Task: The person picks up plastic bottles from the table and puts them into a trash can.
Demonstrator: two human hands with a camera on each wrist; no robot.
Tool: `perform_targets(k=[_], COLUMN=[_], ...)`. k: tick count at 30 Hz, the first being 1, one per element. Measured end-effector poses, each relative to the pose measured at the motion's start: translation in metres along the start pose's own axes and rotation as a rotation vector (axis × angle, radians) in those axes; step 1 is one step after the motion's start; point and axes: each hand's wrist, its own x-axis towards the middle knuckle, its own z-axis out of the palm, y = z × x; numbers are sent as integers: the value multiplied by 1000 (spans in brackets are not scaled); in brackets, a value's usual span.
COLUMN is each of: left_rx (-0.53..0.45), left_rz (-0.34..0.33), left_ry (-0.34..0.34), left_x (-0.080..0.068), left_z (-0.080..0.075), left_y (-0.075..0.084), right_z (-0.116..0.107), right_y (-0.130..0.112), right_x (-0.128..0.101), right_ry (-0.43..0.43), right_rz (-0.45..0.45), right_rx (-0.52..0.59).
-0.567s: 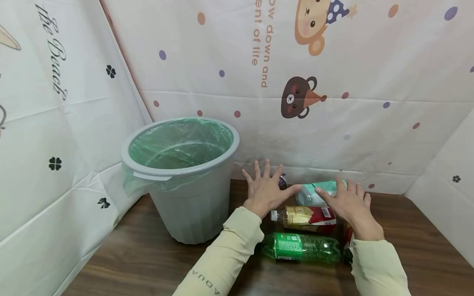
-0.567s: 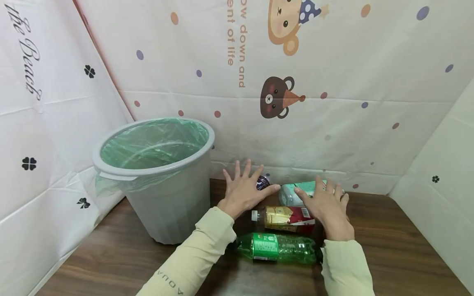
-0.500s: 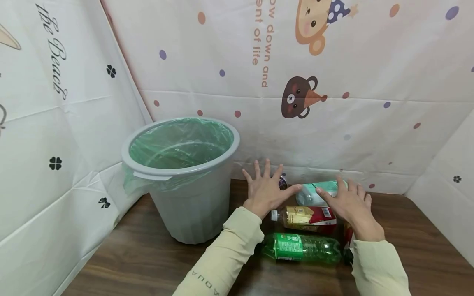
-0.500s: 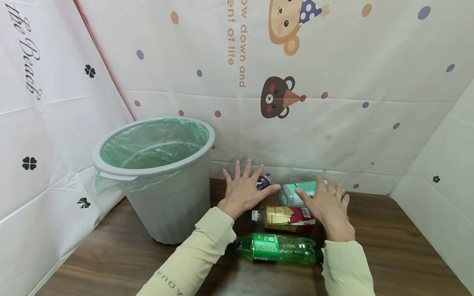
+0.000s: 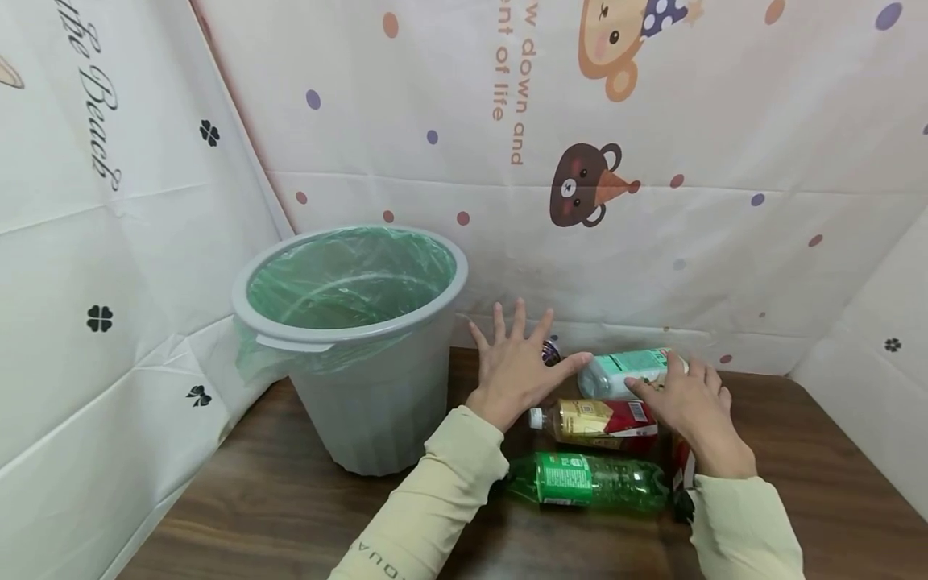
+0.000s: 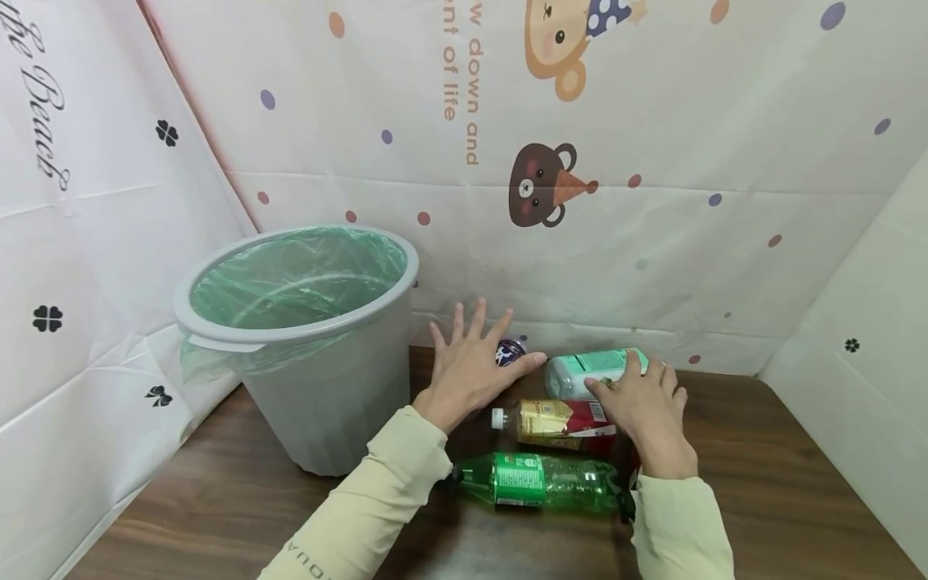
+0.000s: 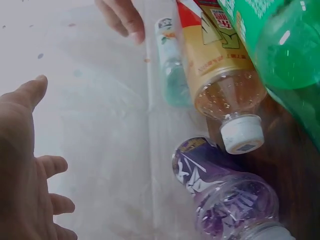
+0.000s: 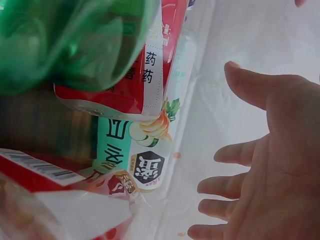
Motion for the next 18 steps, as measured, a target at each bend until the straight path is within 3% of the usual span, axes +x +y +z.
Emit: perform_targets(k=[12,18], left_rx=[-61,-97], left_rz=[25,40], left_ry=[35,73], left_x=[-8,-15], left_z=[-20,-32], left_y=[7,9], right_z=[-1,-1], right_y=[8,11], right_x=[-6,-11], right_ry=[21,-18], right_rz=[63,115], right_rx=[13,75])
